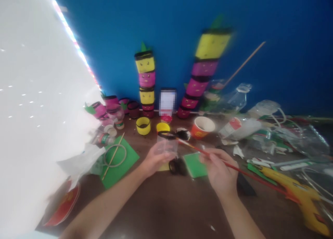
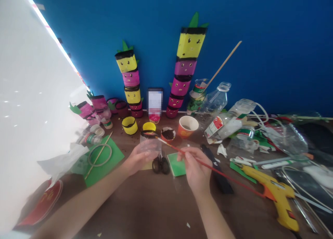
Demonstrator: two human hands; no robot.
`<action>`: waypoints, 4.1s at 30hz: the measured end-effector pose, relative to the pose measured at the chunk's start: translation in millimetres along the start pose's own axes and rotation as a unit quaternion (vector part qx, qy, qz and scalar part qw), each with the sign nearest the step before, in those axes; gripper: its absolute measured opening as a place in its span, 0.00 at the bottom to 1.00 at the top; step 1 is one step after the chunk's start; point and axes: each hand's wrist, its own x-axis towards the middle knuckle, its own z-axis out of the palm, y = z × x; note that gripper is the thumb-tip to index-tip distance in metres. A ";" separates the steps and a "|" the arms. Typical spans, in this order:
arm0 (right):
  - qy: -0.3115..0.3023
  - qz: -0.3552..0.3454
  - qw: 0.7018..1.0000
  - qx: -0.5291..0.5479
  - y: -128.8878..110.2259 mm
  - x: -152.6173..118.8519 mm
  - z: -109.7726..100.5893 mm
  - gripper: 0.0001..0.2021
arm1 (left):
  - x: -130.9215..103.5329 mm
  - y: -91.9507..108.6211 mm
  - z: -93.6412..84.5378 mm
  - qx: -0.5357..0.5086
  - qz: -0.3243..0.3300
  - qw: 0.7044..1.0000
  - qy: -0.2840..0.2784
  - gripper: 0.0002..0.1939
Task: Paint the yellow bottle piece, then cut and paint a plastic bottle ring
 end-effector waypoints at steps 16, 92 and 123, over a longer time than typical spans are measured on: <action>0.023 -0.003 1.000 0.000 2.3 1.5 -1.5 0.02 | 2.4 -1.9 -6.1 -0.011 0.007 1.000 -0.025 0.24; 0.042 0.000 0.998 -0.037 6.1 1.2 -8.6 0.03 | 0.6 3.4 -8.5 -0.030 -0.024 0.995 -0.088 0.26; 0.016 0.055 0.996 0.067 -7.1 0.6 1.2 0.02 | -0.6 8.0 -20.0 -0.162 -0.125 0.962 -0.180 0.31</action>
